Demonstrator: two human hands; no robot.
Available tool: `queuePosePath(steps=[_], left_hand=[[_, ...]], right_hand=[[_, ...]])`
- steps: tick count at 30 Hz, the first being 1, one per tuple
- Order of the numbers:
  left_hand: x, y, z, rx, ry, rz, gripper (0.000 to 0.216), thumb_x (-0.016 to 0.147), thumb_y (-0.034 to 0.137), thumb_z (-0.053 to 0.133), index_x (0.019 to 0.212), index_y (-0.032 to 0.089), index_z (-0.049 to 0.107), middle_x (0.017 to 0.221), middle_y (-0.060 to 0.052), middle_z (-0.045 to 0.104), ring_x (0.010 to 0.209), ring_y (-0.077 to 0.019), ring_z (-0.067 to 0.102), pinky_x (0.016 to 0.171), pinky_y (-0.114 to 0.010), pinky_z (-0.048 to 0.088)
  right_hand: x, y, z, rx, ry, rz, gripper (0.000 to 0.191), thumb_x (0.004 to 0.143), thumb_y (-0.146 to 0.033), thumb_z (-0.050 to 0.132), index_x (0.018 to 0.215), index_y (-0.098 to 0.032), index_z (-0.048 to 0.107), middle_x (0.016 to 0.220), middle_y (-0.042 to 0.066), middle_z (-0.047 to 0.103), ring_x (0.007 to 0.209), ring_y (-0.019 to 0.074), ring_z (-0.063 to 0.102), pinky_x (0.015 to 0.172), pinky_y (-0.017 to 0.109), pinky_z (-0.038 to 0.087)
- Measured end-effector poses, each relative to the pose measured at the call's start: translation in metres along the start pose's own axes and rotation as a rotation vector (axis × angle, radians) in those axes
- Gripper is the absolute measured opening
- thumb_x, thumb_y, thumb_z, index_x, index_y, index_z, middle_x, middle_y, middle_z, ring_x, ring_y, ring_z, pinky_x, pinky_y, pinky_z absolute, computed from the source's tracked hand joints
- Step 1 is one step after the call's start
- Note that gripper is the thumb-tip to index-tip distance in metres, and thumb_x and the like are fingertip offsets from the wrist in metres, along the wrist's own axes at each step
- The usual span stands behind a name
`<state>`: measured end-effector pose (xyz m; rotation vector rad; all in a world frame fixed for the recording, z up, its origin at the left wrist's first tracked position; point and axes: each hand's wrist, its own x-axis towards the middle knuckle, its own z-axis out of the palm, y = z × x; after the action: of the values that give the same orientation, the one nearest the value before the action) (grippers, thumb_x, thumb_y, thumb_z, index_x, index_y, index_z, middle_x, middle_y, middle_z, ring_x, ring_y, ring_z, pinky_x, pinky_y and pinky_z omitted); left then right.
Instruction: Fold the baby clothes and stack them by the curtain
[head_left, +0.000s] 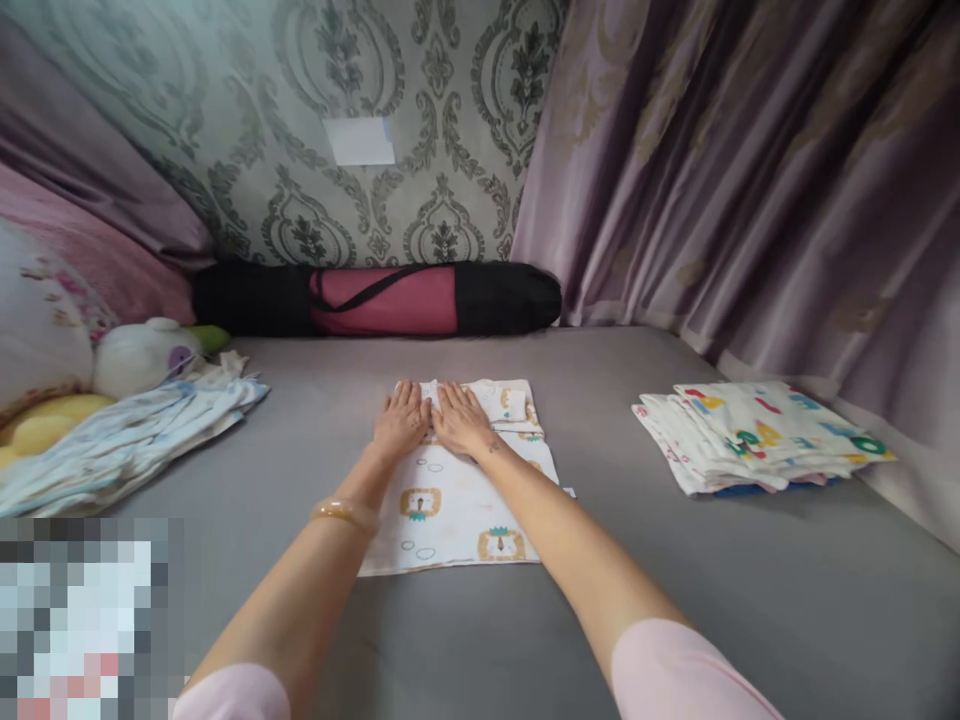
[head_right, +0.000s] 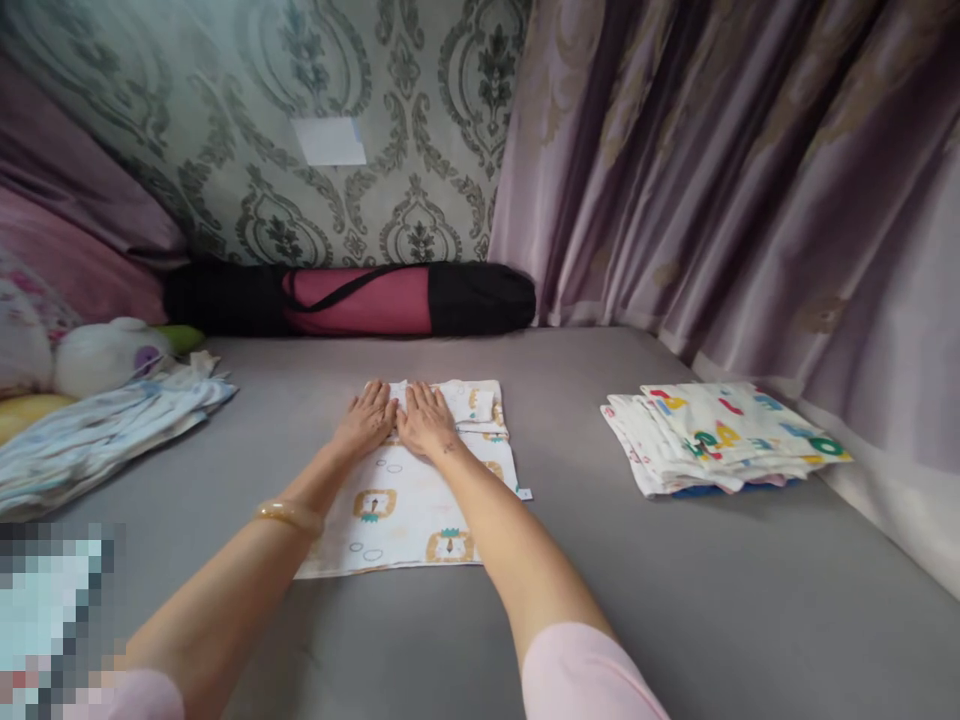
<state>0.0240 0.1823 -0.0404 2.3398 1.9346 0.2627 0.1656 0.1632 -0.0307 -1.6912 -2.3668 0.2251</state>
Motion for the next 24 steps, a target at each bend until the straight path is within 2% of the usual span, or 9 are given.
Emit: queuePosePath(steps=[5, 13, 20, 24], left_hand=[[-0.001, 0.002, -0.005, -0.011, -0.025, -0.061, 0.062, 0.098, 0.041, 0.019, 0.148, 0.008, 0.032, 0.156, -0.015, 0.028, 0.146, -0.0307, 0.019, 0.115, -0.05, 0.023], [-0.001, -0.002, -0.006, 0.012, -0.062, -0.096, 0.068, 0.097, 0.045, 0.018, 0.15, 0.004, 0.028, 0.158, -0.015, 0.023, 0.146, -0.029, 0.019, 0.118, -0.04, 0.019], [-0.002, -0.003, -0.004, -0.01, -0.028, -0.086, 0.068, 0.096, 0.047, 0.017, 0.149, 0.006, 0.029, 0.158, -0.014, 0.023, 0.145, -0.0317, 0.021, 0.117, -0.046, 0.019], [0.003, -0.01, -0.007, -0.038, -0.086, -0.072, 0.069, 0.097, 0.05, 0.015, 0.149, 0.009, 0.03, 0.158, -0.014, 0.023, 0.145, -0.0321, 0.021, 0.116, -0.048, 0.021]], right_hand=[[-0.008, 0.029, -0.007, -0.042, -0.035, 0.061, 0.066, 0.098, -0.04, 0.022, 0.15, 0.0, 0.025, 0.158, 0.015, 0.021, 0.147, 0.0252, 0.015, 0.119, 0.04, 0.008], [-0.026, 0.062, -0.024, -0.097, -0.078, 0.09, 0.069, 0.097, -0.042, 0.02, 0.151, -0.001, 0.022, 0.159, 0.014, 0.018, 0.147, 0.024, 0.012, 0.119, 0.04, 0.006], [-0.039, 0.09, -0.029, -0.082, -0.066, 0.152, 0.068, 0.097, -0.04, 0.018, 0.151, 0.0, 0.021, 0.16, 0.016, 0.015, 0.148, 0.0242, 0.01, 0.119, 0.036, 0.007], [-0.037, 0.095, -0.033, -0.021, -0.095, 0.143, 0.069, 0.097, -0.042, 0.018, 0.152, -0.001, 0.02, 0.16, 0.016, 0.013, 0.148, 0.0235, 0.008, 0.119, 0.036, 0.007]])
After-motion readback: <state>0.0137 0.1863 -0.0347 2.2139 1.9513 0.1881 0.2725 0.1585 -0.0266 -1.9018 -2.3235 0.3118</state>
